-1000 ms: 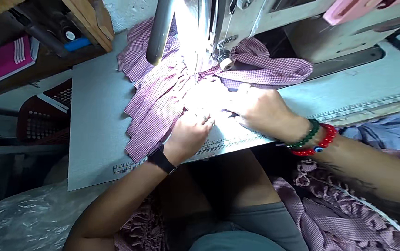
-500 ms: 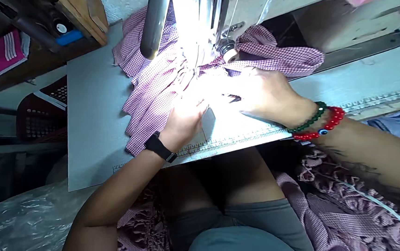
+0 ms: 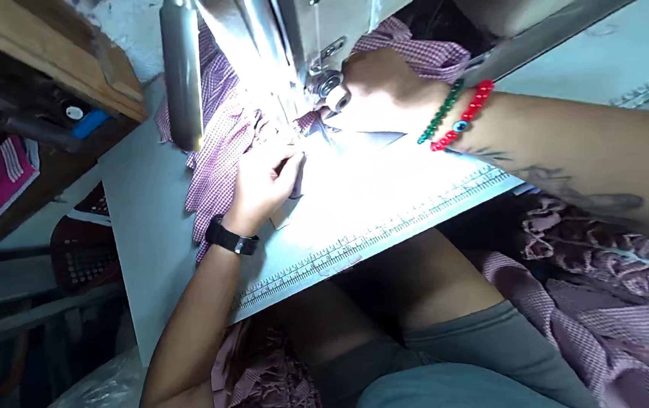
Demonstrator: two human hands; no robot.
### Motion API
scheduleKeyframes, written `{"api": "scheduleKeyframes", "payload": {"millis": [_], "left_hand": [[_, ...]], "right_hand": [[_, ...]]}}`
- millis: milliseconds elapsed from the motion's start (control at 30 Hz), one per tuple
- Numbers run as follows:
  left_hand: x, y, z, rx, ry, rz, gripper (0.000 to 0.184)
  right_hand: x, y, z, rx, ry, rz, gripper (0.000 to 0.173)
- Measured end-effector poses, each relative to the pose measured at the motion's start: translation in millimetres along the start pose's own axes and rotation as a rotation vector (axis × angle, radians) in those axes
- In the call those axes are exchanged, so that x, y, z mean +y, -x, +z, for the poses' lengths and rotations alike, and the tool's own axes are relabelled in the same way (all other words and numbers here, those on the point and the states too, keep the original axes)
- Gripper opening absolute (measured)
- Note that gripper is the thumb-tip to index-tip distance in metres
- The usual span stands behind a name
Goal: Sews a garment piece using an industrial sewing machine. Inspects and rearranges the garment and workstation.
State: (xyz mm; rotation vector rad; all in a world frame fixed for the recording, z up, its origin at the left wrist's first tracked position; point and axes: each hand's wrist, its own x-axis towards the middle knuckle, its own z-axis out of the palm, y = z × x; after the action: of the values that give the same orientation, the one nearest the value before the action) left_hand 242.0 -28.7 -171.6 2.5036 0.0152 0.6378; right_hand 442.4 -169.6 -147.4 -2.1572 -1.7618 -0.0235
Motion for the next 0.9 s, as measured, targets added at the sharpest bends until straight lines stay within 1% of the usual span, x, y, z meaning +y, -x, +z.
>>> {"api": "scheduleKeyframes", "payload": {"millis": [33,67,167,200,267,333,367,400,467,533,567,633,667,733,767,800,833,900], "left_hand": [[-5.0,-4.4,-4.0,0.017,0.043,-0.049,0.014],[-10.6,-9.3,-6.8,0.039,0.031,-0.108,0.015],[-29.0,-27.6,-8.4,0.090,-0.116,-0.246,0.019],[-34.3,-34.7,-6.7,0.090,-0.171,-0.279,0.024],[-38.2,-49.2,-0.2,0.072,-0.297,-0.344,0.033],[-32.2,-59.7,5.8,0.025,-0.379,-0.381,0.038],[-29.9,-63.4,8.8,-0.004,-0.397,-0.392,0.038],[-28.8,-65.6,12.1,-0.025,-0.407,-0.394,0.038],[-29.8,-67.6,17.4,-0.016,-0.416,-0.406,0.033],[-27.1,-68.1,11.3,-0.020,-0.451,-0.505,0.031],[-28.4,-66.3,1.8,-0.025,-0.490,-0.551,0.032],[-44.4,-48.8,-26.1,0.053,-0.521,-0.621,0.033],[-54.0,-34.7,-43.8,0.103,-0.518,-0.667,0.034],[-56.3,-5.7,-77.5,0.205,-0.494,-0.801,0.036],[-58.0,9.2,-90.2,0.243,-0.463,-0.848,0.036],[-59.5,23.5,-98.8,0.283,-0.417,-0.866,0.035],[-58.4,35.2,-103.4,0.326,-0.369,-0.868,0.034],[-50.6,50.7,-104.2,0.393,-0.294,-0.877,0.034]], "right_hand": [[-0.3,-2.9,-2.0,-0.009,-0.006,-0.003,0.024],[-0.3,-6.3,-3.6,-0.027,0.010,-0.002,0.026],[-3.3,-12.7,-10.5,-0.108,0.045,0.007,0.029],[-5.6,-12.8,-12.8,-0.114,0.054,0.026,0.029],[-11.0,-6.3,-19.6,-0.100,0.039,0.080,0.032],[-6.2,10.5,-20.2,-0.012,-0.026,0.070,0.040],[-1.3,19.6,-19.4,0.017,-0.062,0.063,0.037],[0.6,29.6,-21.2,0.001,-0.100,0.068,0.031],[-4.6,50.4,-22.9,-0.017,-0.156,0.052,0.021],[-22.1,63.7,-17.1,-0.059,-0.227,0.091,0.020],[-34.4,66.4,-12.1,-0.065,-0.239,0.093,0.018],[-59.6,62.9,2.8,0.011,-0.171,-0.046,0.016],[-72.5,55.0,10.1,0.026,-0.099,-0.101,0.020],[-102.3,29.2,18.0,-0.020,-0.037,-0.099,0.026],[-115.8,14.9,21.9,-0.011,-0.026,-0.105,0.025],[-128.9,1.3,24.2,-0.013,-0.027,-0.105,0.022],[-141.3,-12.7,25.7,-0.060,-0.040,-0.088,0.021],[-160.6,-40.0,38.8,-0.103,-0.102,-0.035,0.020]]}}
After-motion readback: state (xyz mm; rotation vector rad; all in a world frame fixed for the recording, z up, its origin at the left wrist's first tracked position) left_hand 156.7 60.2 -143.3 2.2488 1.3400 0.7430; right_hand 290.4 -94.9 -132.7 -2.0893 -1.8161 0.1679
